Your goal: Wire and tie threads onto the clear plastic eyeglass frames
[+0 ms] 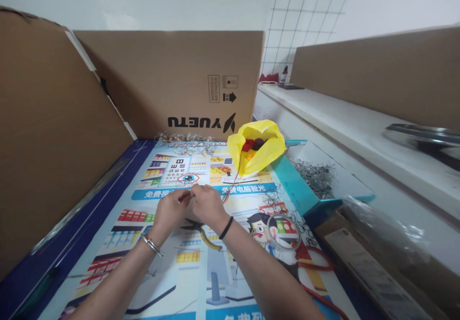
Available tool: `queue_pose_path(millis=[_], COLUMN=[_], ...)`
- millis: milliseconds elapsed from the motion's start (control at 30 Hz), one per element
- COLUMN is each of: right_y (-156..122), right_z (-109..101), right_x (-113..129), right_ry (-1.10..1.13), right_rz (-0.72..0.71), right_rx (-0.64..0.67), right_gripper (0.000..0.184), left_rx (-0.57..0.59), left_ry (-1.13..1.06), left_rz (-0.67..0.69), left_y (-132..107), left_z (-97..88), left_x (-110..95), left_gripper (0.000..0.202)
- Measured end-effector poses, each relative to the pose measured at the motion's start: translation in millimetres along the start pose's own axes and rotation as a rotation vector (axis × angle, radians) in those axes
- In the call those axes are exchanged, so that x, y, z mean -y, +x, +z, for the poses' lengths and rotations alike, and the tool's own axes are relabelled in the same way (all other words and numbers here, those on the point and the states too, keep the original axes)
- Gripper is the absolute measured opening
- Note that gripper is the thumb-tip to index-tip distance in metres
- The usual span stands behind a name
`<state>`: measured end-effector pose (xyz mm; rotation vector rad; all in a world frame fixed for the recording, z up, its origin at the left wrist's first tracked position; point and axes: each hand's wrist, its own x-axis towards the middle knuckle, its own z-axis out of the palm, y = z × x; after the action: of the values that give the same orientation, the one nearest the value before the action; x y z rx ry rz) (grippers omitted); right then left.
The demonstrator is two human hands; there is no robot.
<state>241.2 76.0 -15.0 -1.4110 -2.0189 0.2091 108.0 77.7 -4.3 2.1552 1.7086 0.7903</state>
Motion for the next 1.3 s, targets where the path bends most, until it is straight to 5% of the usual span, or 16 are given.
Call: queue_pose_path(millis=[333,600,867,1300], right_y=[-7,-8,-14,-16], right_z=[4,8,7,1], right_x=[5,1,6,20], right_ry=[-0.115,0.084,-0.033,0.127], right_rz=[-0.038,0.103,0.033,0.118], right_rx=[0.001,-0.023,-0.001,0.036], right_gripper=[0.018,0.021,0.017,0.022], left_rx=[-0.05,-0.056,-0.075,-0.098], left_ry=[0.141,0.141,0.095,0.201], left_rz=[0.082,0.059,0.051,0.112], left_y=[-3,-5,-7,-9], left_z=[2.1,4.6,5.6,6.3], left_x=[-3,-4,-3,-3], left_gripper=[0.019,0.019,0.018,0.017])
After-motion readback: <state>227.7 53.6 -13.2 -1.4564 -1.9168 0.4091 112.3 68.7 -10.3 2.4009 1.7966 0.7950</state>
